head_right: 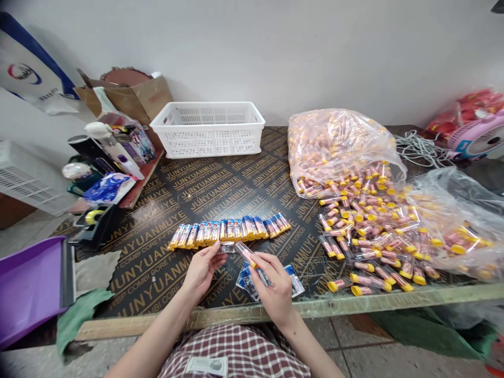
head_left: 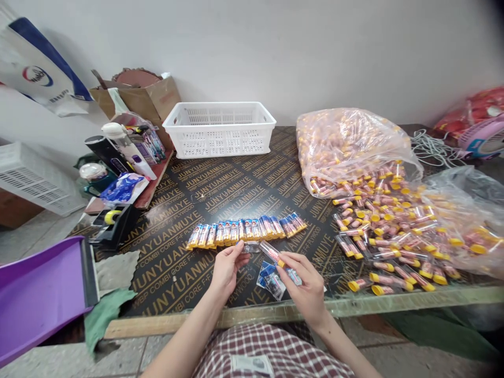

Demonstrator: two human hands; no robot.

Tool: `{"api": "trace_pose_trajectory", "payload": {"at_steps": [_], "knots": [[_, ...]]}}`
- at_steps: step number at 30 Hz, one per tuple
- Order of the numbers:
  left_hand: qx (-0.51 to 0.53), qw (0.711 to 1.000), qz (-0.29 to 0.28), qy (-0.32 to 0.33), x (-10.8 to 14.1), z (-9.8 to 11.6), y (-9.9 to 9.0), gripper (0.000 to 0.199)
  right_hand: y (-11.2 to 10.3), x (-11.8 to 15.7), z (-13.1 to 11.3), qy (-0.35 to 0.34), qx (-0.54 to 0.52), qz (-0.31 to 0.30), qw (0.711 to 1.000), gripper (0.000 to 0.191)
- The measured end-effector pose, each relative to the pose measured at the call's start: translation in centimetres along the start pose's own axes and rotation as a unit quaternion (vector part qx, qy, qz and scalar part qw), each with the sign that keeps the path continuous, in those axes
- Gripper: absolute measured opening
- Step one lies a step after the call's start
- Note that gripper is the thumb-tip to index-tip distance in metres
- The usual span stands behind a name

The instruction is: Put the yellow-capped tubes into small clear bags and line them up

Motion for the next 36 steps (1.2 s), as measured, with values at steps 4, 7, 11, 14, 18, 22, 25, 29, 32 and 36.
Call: {"api": "trace_pose_trajectory", "payload": {"at_steps": [4, 7, 11, 14, 18, 22, 25, 29, 32, 36], "knots": [[-0.042, 0.998, -0.024, 0.047, 0.3, 0.7, 0.6, 0.042, 1.3, 0.3, 0.7, 0.025, -0.028, -0.059, 0.998, 0.033], [-0.031, 0.995, -0.078, 0.053, 1.0, 1.0, 2.0, 0.041, 2.6, 0.8, 1.3, 0.042, -0.055, -0.116, 0.991, 0.033], [0.004, 0.989, -0.145, -0.004, 2.3, 0.7, 3.9, 0.049, 3.1, 0.9, 1.6, 0.025, -0.043, -0.123, 0.991, 0.044], [-0.013, 0.983, -0.180, -0.039, 3.2, 0.2, 4.7, 0.044, 3.3, 0.6, 1.3, 0.007, -0.023, -0.139, 0.990, 0.068], [-0.050, 0.967, -0.238, -0.080, 4.4, -1.2, 5.6, 0.033, 4.2, 0.6, 0.6, -0.013, -0.057, -0.230, 0.971, 0.088], [-0.056, 0.966, -0.236, -0.090, 4.7, -2.1, 5.7, 0.034, 4.6, 0.9, 0.9, -0.008, -0.107, -0.257, 0.960, 0.088], [-0.059, 0.967, -0.231, -0.089, 4.8, -2.2, 5.7, 0.036, 4.6, 1.1, 1.4, 0.008, -0.126, -0.241, 0.962, 0.087], [-0.058, 0.970, -0.224, -0.081, 4.9, -2.1, 5.7, 0.038, 4.6, 1.2, 1.4, 0.015, -0.146, -0.228, 0.962, 0.088], [-0.056, 0.969, -0.226, -0.078, 4.9, -2.1, 5.8, 0.038, 4.4, 1.2, 1.3, 0.013, -0.154, -0.221, 0.963, 0.088], [-0.053, 0.970, -0.224, -0.075, 4.9, -2.3, 5.8, 0.036, 4.4, 1.2, 1.2, 0.010, -0.159, -0.220, 0.962, 0.088]]}}
Point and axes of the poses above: each hand's wrist, its own x-axis away from the middle knuckle, its own y-axis out of the palm, z = x × y, the point moved 9 cm from there along -x, towards the middle knuckle, and after that the axes turned 6 degrees about y, right-handed, at the moved point
